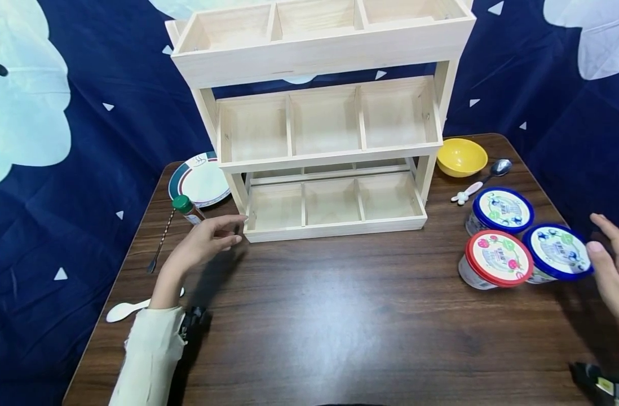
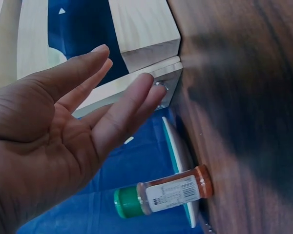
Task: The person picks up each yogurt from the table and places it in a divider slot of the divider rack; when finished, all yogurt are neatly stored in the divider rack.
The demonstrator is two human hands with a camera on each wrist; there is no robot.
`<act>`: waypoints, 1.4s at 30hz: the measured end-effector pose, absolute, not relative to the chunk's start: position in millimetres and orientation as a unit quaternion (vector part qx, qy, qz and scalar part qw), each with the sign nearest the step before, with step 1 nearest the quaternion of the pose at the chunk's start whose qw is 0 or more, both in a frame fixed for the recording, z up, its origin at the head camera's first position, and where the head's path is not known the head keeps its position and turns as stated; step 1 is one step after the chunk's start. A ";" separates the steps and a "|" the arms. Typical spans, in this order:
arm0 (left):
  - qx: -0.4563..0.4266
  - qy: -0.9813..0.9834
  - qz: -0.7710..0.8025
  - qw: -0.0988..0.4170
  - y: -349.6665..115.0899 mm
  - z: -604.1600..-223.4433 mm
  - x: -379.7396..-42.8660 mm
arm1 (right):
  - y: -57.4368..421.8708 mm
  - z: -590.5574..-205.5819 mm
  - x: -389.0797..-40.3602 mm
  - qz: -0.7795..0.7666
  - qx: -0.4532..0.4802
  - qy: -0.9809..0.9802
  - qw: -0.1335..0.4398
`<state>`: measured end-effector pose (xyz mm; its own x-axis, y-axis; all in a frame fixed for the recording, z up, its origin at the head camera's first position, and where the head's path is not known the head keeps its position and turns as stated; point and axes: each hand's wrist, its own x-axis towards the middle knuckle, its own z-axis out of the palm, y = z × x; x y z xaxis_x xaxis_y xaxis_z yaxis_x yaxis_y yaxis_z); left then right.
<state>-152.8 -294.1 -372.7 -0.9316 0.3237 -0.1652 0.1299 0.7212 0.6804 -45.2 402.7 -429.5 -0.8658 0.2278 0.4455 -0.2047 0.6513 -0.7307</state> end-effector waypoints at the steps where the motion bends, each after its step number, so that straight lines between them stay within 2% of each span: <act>1: 0.127 0.917 0.353 0.136 -294.0 -374.3 -153.5 | 403.7 -431.1 -44.3 0.425 -0.009 -0.868 0.256; 8: 0.111 0.923 0.345 0.128 -291.8 -383.3 -155.3 | 404.3 -434.3 -39.0 0.455 -0.018 -0.865 0.212; 15: 0.088 0.918 0.367 0.121 -291.0 -389.2 -156.3 | 397.8 -434.5 -38.0 0.431 -0.021 -0.876 0.217; 25: 0.092 0.905 0.396 0.122 -290.9 -394.2 -157.9 | 392.2 -437.6 -34.6 0.412 -0.058 -0.889 0.190; 31: 0.097 0.890 0.427 0.126 -290.5 -397.1 -159.7 | 392.5 -441.1 -34.5 0.432 -0.064 -0.878 0.195; 42: 0.087 0.872 0.466 0.124 -290.2 -401.9 -161.1 | 394.6 -450.5 -28.8 0.429 -0.077 -0.887 0.155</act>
<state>-161.1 -290.2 -401.9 -0.9539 0.2676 -0.1359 0.0355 0.5502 0.8343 -28.8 394.6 -450.5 -0.9403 0.2690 0.2087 0.0034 0.6204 -0.7843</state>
